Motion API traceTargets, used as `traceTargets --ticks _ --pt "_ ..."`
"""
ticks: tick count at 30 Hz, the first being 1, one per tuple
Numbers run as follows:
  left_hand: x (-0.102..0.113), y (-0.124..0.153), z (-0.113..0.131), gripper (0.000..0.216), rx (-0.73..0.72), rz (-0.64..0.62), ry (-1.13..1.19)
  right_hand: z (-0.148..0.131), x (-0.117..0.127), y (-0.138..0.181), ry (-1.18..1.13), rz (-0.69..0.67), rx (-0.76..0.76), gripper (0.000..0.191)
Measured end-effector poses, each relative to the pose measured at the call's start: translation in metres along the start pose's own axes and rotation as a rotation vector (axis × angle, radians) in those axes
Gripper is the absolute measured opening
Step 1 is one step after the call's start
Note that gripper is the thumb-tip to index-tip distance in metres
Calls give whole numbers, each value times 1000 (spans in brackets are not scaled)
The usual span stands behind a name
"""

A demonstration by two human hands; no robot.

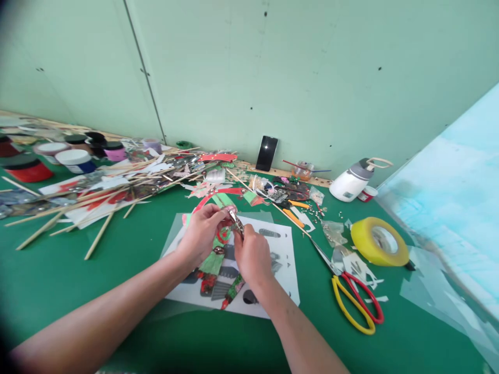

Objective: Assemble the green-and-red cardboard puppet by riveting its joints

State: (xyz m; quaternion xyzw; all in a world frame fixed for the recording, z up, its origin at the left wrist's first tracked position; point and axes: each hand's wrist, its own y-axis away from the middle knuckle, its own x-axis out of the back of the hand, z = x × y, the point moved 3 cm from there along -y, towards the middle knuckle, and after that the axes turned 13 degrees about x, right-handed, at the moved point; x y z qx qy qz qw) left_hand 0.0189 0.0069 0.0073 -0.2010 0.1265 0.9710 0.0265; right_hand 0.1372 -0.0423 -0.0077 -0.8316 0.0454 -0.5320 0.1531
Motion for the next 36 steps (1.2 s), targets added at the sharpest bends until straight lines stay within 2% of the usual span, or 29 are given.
traceTargets --ticks 21,28,36 --pt "2 -1 -3 25 45 -2 -6 1 -3 -1 -180 -38 4 18" --pt "2 -2 -3 26 37 0 -5 -1 -1 0 -29 -36 14 15" --pt "4 -4 -6 28 64 25 -23 -1 -4 0 7 -54 11 16"
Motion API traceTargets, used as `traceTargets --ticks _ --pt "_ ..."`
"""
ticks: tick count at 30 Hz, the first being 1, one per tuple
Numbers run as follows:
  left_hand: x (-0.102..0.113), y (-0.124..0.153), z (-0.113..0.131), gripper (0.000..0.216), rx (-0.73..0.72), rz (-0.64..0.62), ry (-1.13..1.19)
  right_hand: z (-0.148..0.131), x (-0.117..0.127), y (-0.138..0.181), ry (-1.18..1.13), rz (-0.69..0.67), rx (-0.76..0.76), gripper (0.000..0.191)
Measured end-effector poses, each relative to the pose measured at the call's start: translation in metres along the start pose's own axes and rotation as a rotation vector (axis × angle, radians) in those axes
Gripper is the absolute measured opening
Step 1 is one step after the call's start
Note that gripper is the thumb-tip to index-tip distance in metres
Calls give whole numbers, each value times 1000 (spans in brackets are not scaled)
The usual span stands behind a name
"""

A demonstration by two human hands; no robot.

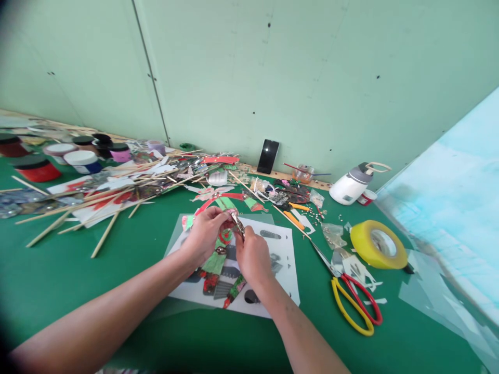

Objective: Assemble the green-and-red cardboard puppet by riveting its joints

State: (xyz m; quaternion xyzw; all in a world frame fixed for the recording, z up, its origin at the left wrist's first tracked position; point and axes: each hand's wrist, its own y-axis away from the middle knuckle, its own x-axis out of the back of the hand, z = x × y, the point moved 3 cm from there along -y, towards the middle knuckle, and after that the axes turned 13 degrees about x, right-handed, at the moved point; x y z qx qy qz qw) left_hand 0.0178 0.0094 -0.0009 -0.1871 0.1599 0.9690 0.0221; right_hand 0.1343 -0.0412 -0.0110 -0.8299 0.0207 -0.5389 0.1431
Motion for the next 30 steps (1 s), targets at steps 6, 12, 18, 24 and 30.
traceTargets --ticks 6,12,18,24,30 --pt "1 -3 -1 28 -20 1 -19 -1 3 -1 -9 -7 1 14" --pt "-1 1 5 27 -61 2 9 3 7 -4 -130 30 8 18" --pt "2 -3 2 27 -70 0 -18 7 5 -5 -208 67 33 21" --pt "2 -4 1 27 -77 17 -49 10 4 -7 -242 72 22 22" --pt "-1 3 6 24 -79 -1 -25 9 3 -6 -215 -2 -9 20"
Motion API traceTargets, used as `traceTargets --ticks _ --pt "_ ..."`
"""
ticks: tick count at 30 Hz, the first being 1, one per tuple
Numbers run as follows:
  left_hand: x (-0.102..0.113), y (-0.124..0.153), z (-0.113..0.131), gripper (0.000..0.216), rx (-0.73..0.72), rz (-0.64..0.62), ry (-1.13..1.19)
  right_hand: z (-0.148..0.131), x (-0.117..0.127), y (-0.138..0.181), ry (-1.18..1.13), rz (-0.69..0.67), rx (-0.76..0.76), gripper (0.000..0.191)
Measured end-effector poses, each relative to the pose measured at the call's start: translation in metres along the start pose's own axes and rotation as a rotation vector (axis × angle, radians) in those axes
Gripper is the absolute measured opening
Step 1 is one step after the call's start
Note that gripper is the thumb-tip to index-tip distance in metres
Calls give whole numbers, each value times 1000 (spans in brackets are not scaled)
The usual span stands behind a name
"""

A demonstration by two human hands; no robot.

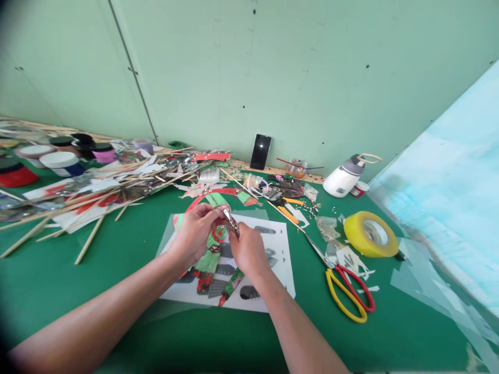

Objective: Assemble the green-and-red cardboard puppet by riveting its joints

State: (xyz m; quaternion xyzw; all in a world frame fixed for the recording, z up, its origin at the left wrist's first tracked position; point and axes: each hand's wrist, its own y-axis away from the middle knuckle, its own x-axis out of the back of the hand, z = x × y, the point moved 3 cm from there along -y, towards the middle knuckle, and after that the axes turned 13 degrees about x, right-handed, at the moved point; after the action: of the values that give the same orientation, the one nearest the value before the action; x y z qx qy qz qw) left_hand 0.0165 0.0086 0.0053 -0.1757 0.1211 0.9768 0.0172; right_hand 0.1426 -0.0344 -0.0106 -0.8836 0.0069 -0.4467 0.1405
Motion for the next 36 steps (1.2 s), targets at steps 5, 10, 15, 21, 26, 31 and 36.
traceTargets --ticks 5,10,15,21,26,31,36 --pt "-2 2 2 23 2 -5 12 -5 1 -1 163 -22 -54 21" --pt "-4 2 3 24 5 -8 25 -9 2 -2 217 -34 -69 23" --pt "-3 1 3 23 -6 -11 19 -7 2 -2 229 -39 -47 24" --pt "0 -3 0 24 2 10 6 -9 2 -1 239 -31 -71 24" --pt "-1 -3 -1 22 18 15 12 -7 -1 -2 204 -26 -85 25" --pt "-3 1 2 22 35 25 -4 -2 -3 -1 39 16 -79 24" --pt "-4 4 9 24 39 -115 12 3 -7 0 -237 49 -97 31"
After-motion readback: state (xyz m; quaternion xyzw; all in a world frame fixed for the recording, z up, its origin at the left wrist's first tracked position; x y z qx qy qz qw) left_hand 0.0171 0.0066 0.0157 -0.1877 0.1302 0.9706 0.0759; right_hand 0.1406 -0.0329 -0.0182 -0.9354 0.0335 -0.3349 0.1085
